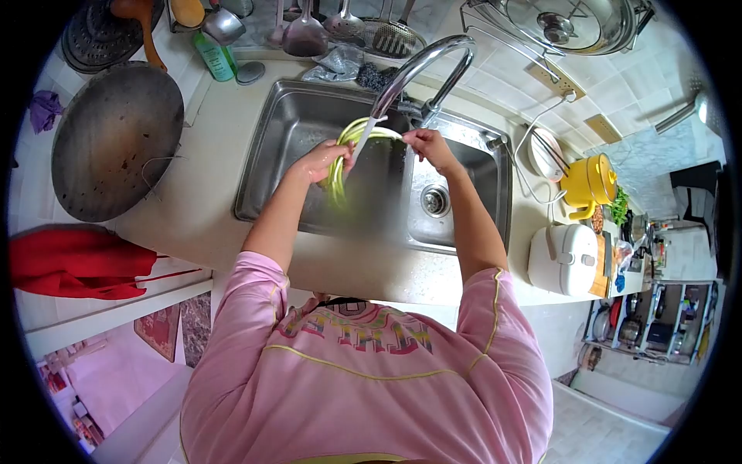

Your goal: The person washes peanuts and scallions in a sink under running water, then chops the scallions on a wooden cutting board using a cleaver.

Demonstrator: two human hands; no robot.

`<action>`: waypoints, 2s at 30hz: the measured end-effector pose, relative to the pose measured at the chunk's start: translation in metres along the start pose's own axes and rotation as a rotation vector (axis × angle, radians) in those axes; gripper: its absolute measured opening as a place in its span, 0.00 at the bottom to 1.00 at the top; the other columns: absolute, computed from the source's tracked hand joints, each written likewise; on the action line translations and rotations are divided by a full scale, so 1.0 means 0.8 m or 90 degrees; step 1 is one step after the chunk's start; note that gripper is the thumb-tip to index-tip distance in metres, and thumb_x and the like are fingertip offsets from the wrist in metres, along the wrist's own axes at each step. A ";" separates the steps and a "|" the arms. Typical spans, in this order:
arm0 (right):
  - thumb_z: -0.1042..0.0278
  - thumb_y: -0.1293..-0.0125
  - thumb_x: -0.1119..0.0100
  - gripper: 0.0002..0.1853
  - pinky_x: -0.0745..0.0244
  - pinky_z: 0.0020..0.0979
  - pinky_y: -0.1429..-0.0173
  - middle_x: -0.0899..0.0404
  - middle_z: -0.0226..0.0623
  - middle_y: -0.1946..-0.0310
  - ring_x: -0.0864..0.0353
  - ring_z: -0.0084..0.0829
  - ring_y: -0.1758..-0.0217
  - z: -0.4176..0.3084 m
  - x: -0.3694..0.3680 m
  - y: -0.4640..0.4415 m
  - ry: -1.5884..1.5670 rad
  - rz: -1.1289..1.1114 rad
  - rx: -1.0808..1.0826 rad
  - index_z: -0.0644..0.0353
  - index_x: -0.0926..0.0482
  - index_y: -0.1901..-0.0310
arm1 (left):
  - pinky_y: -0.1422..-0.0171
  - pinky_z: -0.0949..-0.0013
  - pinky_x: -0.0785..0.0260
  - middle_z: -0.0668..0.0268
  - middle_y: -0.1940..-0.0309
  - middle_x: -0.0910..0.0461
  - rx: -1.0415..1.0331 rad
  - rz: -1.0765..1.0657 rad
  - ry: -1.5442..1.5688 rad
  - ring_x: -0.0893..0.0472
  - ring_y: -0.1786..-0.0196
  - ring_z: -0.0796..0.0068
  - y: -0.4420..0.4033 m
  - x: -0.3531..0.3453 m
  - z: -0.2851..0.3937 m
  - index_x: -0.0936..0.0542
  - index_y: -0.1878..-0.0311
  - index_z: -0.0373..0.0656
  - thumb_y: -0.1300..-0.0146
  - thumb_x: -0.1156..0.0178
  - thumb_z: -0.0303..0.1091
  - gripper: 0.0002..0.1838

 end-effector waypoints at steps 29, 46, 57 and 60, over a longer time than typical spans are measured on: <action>0.67 0.45 0.45 0.10 0.28 0.36 0.64 0.21 0.41 0.73 0.22 0.36 0.71 0.048 -0.068 0.028 0.413 -0.195 0.081 0.57 0.21 0.62 | 0.71 0.76 0.39 0.74 0.78 0.34 -0.214 0.268 0.419 0.35 0.76 0.81 -0.001 0.009 -0.016 0.26 0.61 0.47 0.36 0.46 0.39 0.07; 0.58 0.34 0.61 0.22 0.70 0.54 0.30 0.49 0.37 0.32 0.63 0.40 0.26 -0.049 -0.008 -0.142 1.307 -0.041 0.017 0.53 0.32 0.41 | 0.69 0.74 0.36 0.71 0.74 0.29 -0.158 0.275 -0.463 0.31 0.74 0.81 0.019 -0.020 0.008 0.29 0.56 0.39 0.36 0.47 0.40 0.14; 0.70 0.48 0.44 0.26 0.51 0.50 0.32 0.47 0.51 0.35 0.51 0.50 0.31 -0.097 -0.082 0.126 0.656 0.269 0.255 0.53 0.30 0.43 | 0.71 0.79 0.35 0.74 0.78 0.31 -0.259 0.293 -0.209 0.28 0.75 0.82 0.082 0.053 0.105 0.26 0.58 0.42 0.37 0.45 0.42 0.13; 0.71 0.47 0.43 0.26 0.52 0.50 0.32 0.49 0.53 0.34 0.53 0.55 0.31 -0.066 -0.082 0.224 0.524 0.332 0.120 0.51 0.29 0.43 | 0.60 0.73 0.33 0.74 0.75 0.29 -0.234 0.286 0.008 0.22 0.61 0.75 0.080 0.062 0.107 0.27 0.56 0.45 0.36 0.47 0.43 0.13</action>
Point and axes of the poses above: each hand's wrist, its own y-axis away from the middle knuckle, its own x-axis out of the back of the hand, z = x × y, the point moved 5 cm from there along -y, towards the middle knuckle
